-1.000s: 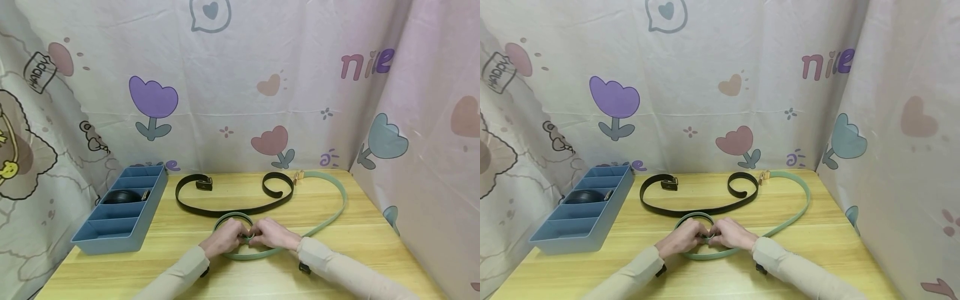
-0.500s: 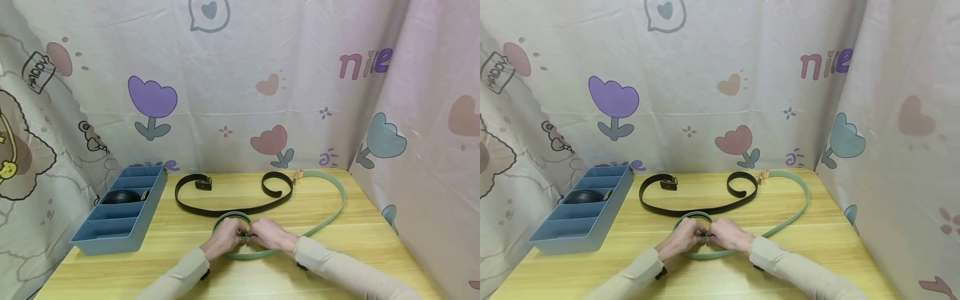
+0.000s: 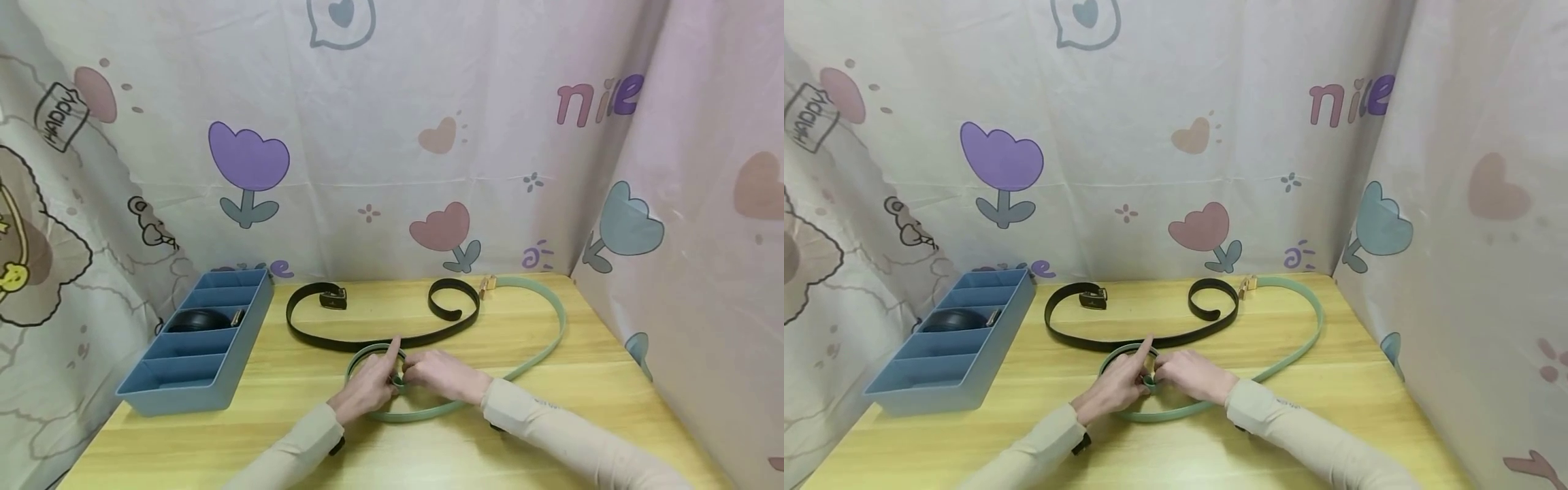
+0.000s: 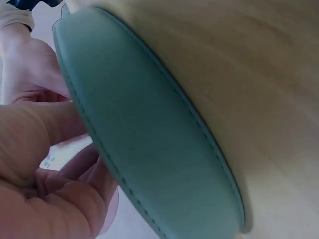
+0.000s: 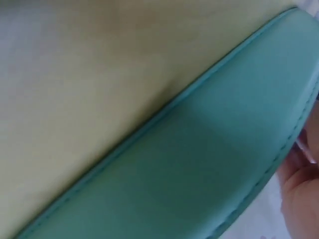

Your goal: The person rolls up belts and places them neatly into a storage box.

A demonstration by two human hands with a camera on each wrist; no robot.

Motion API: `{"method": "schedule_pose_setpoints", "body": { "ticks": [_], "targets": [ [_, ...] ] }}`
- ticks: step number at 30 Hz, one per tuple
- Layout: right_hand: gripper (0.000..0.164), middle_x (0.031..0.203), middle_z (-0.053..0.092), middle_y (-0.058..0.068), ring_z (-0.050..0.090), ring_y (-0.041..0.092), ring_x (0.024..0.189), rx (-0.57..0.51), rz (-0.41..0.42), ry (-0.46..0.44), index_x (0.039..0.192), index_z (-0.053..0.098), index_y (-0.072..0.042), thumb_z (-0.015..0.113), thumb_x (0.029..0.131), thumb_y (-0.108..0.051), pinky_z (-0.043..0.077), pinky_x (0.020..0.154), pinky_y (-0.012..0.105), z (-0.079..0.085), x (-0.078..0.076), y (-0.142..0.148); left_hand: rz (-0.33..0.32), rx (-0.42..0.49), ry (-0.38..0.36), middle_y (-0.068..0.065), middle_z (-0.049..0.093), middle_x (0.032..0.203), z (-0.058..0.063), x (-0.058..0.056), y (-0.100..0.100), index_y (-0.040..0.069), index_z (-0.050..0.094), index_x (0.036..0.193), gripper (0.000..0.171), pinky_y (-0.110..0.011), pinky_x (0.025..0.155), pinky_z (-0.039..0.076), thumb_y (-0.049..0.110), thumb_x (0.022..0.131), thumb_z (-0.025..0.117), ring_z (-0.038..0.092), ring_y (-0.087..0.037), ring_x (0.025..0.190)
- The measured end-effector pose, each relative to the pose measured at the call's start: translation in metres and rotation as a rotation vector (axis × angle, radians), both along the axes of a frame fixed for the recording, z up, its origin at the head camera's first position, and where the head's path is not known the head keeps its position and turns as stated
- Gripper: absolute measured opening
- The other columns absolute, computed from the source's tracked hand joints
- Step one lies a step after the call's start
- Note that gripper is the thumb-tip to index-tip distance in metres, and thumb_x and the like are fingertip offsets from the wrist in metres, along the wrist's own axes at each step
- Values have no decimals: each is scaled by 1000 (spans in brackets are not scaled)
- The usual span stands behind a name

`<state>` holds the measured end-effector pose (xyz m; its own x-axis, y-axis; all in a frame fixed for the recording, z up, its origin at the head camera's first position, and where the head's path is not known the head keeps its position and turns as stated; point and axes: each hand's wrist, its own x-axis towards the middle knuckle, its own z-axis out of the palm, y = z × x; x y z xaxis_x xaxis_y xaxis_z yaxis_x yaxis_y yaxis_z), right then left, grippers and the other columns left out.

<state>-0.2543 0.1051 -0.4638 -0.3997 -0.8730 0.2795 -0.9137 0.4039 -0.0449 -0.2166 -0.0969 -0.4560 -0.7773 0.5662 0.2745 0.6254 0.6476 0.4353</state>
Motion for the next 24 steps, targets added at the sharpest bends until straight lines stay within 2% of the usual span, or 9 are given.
{"method": "schedule_pose_setpoints", "body": {
  "ticks": [5, 9, 11, 13, 15, 16, 18, 21, 24],
  "targets": [
    [15, 93, 69, -6, 65, 0, 83, -64, 55, -49, 101, 72, -16, 71, 86, -16, 46, 75, 5, 1, 0, 0, 4, -26, -77, 8, 59, 69, 2, -6, 1, -6, 15, 152, 98, -19, 59, 42, -11, 72, 72, 46, -3, 59],
    [22, 109, 70, -4, 66, 3, 98, -50, 105, -23, 108, 73, -16, 69, 88, -7, 46, 87, 8, -1, 0, -2, 6, -40, -118, 1, 68, 86, 3, -8, 3, -6, 19, 152, 101, -21, 67, 49, 4, 74, 82, 59, -6, 72],
    [25, 112, 70, -3, 66, 5, 101, -32, 111, -6, 108, 73, -16, 68, 87, -4, 46, 90, 9, -1, 1, -3, 23, -64, -125, -1, 68, 89, 4, -8, 5, -5, 28, 149, 96, -20, 66, 50, 8, 73, 85, 61, -7, 74],
    [24, 108, 70, -5, 66, 3, 97, -4, 95, 19, 105, 74, -17, 68, 86, -2, 47, 86, 9, 0, 3, -5, 56, -93, -108, 0, 66, 84, 5, -8, 8, -2, 50, 131, 71, -19, 62, 48, 8, 71, 86, 59, -7, 70],
    [24, 100, 70, -8, 64, 0, 89, 24, 66, 43, 101, 75, -18, 68, 86, -1, 47, 79, 8, 1, 4, -7, 87, -113, -91, 5, 62, 74, 6, -9, 10, 4, 64, 103, 40, -18, 56, 44, 4, 70, 85, 52, -4, 63],
    [24, 97, 69, -9, 63, -1, 84, 37, 52, 56, 99, 75, -19, 68, 85, -1, 47, 76, 8, 2, 4, -8, 100, -115, -84, 7, 59, 69, 6, -9, 11, 8, 65, 89, 28, -18, 54, 42, 2, 69, 84, 49, -3, 60],
    [25, 91, 67, -10, 58, -3, 78, 53, 27, 75, 96, 75, -21, 68, 84, 1, 46, 70, 8, 2, 5, -9, 119, -110, -69, 9, 52, 61, 5, -9, 11, 14, 60, 68, 26, -18, 50, 38, 0, 67, 81, 42, -3, 55],
    [18, 90, 66, -9, 55, -4, 76, 34, 25, 50, 96, 74, -20, 68, 88, -6, 44, 67, 7, 1, 4, -8, 124, -85, -73, 11, 50, 57, 2, -9, 10, 15, 61, 62, 24, -18, 50, 37, 0, 68, 80, 39, -2, 54],
    [13, 90, 63, -9, 52, -5, 76, 4, 34, 27, 97, 75, -21, 67, 91, -13, 41, 67, 5, 0, 1, -5, 110, -65, -93, 10, 55, 59, 2, -9, 10, 12, 68, 66, 19, -17, 52, 38, 2, 67, 84, 40, -2, 56]
  ]
}}
